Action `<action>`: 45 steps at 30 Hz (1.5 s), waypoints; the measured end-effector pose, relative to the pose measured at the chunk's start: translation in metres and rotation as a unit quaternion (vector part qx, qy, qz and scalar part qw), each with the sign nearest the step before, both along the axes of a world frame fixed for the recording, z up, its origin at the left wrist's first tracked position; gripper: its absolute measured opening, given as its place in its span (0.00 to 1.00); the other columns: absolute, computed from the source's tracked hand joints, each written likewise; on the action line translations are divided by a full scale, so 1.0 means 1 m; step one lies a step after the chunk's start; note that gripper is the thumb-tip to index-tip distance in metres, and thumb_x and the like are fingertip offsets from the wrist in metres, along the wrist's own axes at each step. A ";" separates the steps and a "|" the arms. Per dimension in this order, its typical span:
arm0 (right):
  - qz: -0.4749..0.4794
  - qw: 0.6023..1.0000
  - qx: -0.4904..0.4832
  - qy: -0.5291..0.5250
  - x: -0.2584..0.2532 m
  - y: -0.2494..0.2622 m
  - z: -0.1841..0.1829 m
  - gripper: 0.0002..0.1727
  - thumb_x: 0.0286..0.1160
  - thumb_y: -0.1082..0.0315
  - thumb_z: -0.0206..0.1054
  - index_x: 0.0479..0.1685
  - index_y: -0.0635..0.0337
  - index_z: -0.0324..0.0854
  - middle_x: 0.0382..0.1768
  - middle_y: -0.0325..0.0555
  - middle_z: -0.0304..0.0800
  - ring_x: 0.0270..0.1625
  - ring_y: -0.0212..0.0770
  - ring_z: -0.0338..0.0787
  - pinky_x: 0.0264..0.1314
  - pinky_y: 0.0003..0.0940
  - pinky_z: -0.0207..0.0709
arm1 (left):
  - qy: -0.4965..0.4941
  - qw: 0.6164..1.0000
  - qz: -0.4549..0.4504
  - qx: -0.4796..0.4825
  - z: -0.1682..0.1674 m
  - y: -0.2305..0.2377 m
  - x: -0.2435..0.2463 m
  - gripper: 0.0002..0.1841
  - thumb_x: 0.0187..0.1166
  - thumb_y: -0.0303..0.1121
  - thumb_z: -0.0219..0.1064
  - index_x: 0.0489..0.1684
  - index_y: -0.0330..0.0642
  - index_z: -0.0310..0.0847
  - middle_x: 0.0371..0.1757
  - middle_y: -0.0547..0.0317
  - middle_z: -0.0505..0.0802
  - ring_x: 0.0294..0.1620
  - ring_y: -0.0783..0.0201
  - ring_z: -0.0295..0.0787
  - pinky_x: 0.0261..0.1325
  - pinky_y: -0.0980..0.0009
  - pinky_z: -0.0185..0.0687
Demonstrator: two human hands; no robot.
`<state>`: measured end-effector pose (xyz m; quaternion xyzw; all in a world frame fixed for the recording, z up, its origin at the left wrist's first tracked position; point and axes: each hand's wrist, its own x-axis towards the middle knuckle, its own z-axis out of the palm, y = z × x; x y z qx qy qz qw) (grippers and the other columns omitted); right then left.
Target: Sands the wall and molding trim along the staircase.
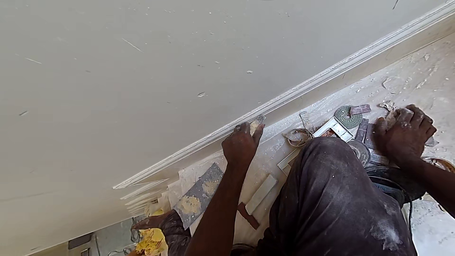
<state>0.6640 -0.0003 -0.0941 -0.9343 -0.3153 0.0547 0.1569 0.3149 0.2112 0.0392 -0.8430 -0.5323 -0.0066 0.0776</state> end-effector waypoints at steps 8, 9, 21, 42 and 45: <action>-0.005 1.000 -0.005 -0.011 0.000 -0.001 -0.003 0.42 0.78 0.36 0.48 0.74 0.67 0.73 0.84 0.68 0.66 0.86 0.72 0.64 0.78 0.75 0.56 | -0.014 0.996 -0.037 -0.081 0.011 -0.013 0.125 0.34 0.86 0.65 0.52 0.54 0.40 0.88 0.42 0.44 0.95 0.42 0.44 0.96 0.38 0.45 0.87; -0.005 1.000 -0.003 -0.013 0.000 -0.001 -0.004 0.42 0.78 0.35 0.48 0.73 0.67 0.74 0.84 0.68 0.66 0.86 0.72 0.65 0.78 0.75 0.57 | -0.016 0.996 -0.044 -0.076 0.009 -0.015 0.131 0.34 0.87 0.65 0.50 0.53 0.41 0.87 0.41 0.46 0.94 0.41 0.46 0.95 0.36 0.48 0.86; -0.007 1.000 -0.012 -0.003 0.000 0.000 -0.002 0.43 0.78 0.35 0.47 0.75 0.68 0.72 0.85 0.68 0.65 0.87 0.71 0.63 0.79 0.75 0.55 | -0.100 0.992 -0.076 0.013 -0.036 -0.009 -0.006 0.21 0.92 0.42 0.54 0.50 0.31 0.86 0.45 0.36 0.93 0.37 0.39 0.94 0.33 0.45 0.87; -0.004 1.000 -0.015 -0.011 0.001 -0.001 -0.005 0.42 0.79 0.36 0.47 0.74 0.67 0.73 0.85 0.67 0.65 0.86 0.71 0.65 0.77 0.74 0.57 | -0.146 0.967 -0.151 0.147 -0.040 -0.006 0.014 0.18 0.89 0.41 0.60 0.45 0.34 0.92 0.38 0.42 0.93 0.37 0.45 0.94 0.34 0.52 0.87; -0.007 1.000 -0.010 -0.013 0.001 -0.001 -0.005 0.43 0.78 0.36 0.47 0.74 0.68 0.73 0.84 0.67 0.66 0.86 0.71 0.65 0.78 0.74 0.57 | -0.141 0.972 -0.139 0.126 -0.040 -0.005 0.042 0.19 0.89 0.41 0.60 0.43 0.34 0.92 0.40 0.41 0.94 0.37 0.45 0.95 0.32 0.52 0.88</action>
